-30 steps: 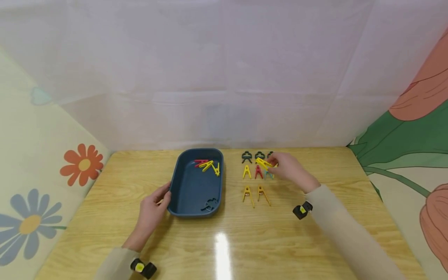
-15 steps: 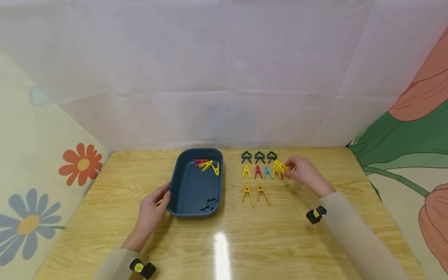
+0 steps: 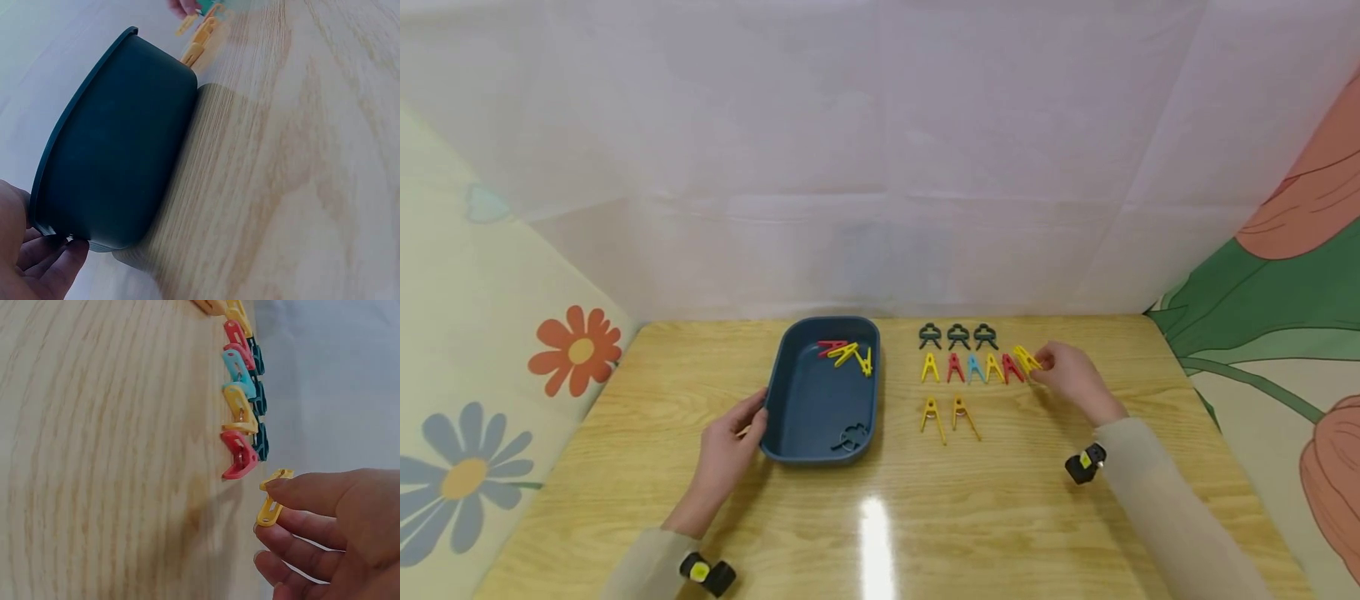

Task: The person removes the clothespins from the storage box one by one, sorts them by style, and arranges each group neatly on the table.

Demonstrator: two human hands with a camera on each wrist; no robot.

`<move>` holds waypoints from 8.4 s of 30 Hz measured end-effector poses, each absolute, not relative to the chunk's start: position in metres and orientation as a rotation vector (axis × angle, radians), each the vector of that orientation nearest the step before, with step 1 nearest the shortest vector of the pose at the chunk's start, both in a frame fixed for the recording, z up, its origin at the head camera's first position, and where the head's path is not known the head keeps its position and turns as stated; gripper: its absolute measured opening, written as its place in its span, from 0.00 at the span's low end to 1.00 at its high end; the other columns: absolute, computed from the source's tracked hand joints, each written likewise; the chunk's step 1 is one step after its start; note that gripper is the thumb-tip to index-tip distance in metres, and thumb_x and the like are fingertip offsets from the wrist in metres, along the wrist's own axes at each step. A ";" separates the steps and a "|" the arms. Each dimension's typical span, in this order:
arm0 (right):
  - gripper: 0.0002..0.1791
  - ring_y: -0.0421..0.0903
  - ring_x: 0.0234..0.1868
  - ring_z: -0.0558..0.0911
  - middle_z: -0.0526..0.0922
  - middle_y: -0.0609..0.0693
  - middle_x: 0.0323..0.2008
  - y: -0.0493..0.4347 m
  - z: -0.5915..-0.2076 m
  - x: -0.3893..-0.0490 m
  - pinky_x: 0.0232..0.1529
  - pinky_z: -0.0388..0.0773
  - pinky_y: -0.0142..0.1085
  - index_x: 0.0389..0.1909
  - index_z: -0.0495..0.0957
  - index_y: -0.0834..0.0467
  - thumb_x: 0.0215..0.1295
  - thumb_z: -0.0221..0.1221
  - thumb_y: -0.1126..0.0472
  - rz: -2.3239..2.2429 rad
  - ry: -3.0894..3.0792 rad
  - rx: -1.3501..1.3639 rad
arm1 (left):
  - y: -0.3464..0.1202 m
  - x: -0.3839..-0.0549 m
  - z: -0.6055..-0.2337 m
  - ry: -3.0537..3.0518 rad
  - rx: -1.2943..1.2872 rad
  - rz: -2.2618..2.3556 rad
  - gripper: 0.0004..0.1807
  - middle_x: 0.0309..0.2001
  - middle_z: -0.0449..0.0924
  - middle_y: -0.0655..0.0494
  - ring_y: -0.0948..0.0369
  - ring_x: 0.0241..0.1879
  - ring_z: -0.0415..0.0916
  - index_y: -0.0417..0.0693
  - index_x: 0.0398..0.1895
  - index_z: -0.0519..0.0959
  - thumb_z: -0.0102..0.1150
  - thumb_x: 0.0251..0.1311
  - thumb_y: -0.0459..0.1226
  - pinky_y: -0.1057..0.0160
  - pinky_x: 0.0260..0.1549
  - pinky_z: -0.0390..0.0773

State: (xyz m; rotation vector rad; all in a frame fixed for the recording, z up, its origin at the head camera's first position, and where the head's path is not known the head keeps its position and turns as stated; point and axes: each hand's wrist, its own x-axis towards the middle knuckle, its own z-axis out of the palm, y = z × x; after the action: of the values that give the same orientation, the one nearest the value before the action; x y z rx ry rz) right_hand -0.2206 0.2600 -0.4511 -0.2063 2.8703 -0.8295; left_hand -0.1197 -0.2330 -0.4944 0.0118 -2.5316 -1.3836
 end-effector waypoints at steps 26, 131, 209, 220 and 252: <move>0.22 0.59 0.43 0.80 0.81 0.67 0.45 0.254 -0.472 -0.216 0.42 0.77 0.50 0.54 0.75 0.74 0.72 0.62 0.58 -0.808 2.875 0.071 | -0.232 -0.120 -0.495 -2.526 0.010 -1.374 0.21 0.60 0.83 0.39 0.46 0.55 0.84 0.38 0.69 0.77 0.55 0.75 0.31 0.50 0.48 0.85; 0.16 0.48 0.50 0.85 0.86 0.54 0.53 -0.058 -0.429 -0.287 0.52 0.81 0.41 0.57 0.85 0.58 0.73 0.66 0.56 -0.377 2.778 -0.878 | -0.226 -0.115 -0.499 -2.464 -0.074 -1.350 0.21 0.55 0.85 0.37 0.45 0.53 0.85 0.33 0.66 0.78 0.58 0.72 0.29 0.51 0.43 0.87; 0.21 0.45 0.53 0.85 0.86 0.51 0.56 -0.045 -0.407 -0.267 0.53 0.82 0.38 0.63 0.82 0.55 0.75 0.63 0.51 -0.568 2.584 -1.067 | -0.226 -0.115 -0.495 -2.471 -0.048 -1.383 0.21 0.57 0.84 0.37 0.45 0.54 0.84 0.33 0.66 0.78 0.57 0.73 0.28 0.51 0.46 0.86; 0.20 0.48 0.54 0.85 0.86 0.54 0.55 -0.023 -0.391 -0.258 0.55 0.81 0.40 0.61 0.81 0.61 0.74 0.64 0.58 -0.755 2.550 -1.130 | -0.230 -0.114 -0.494 -2.472 -0.042 -1.377 0.21 0.57 0.84 0.39 0.47 0.55 0.83 0.34 0.66 0.78 0.57 0.73 0.29 0.53 0.46 0.86; 0.23 0.47 0.50 0.82 0.84 0.53 0.57 0.087 -0.373 -0.233 0.49 0.81 0.45 0.69 0.77 0.58 0.76 0.61 0.56 -0.955 2.629 -1.027 | -0.230 -0.113 -0.493 -2.484 -0.019 -1.371 0.21 0.58 0.84 0.39 0.46 0.54 0.84 0.34 0.67 0.78 0.57 0.73 0.29 0.51 0.47 0.85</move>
State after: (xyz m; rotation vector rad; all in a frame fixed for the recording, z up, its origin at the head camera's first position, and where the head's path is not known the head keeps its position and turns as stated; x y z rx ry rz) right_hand -0.2327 0.0867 -0.3732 -1.0272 2.6289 -0.9547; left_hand -0.1135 -0.2301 -0.4926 -0.0191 -2.4844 -1.3712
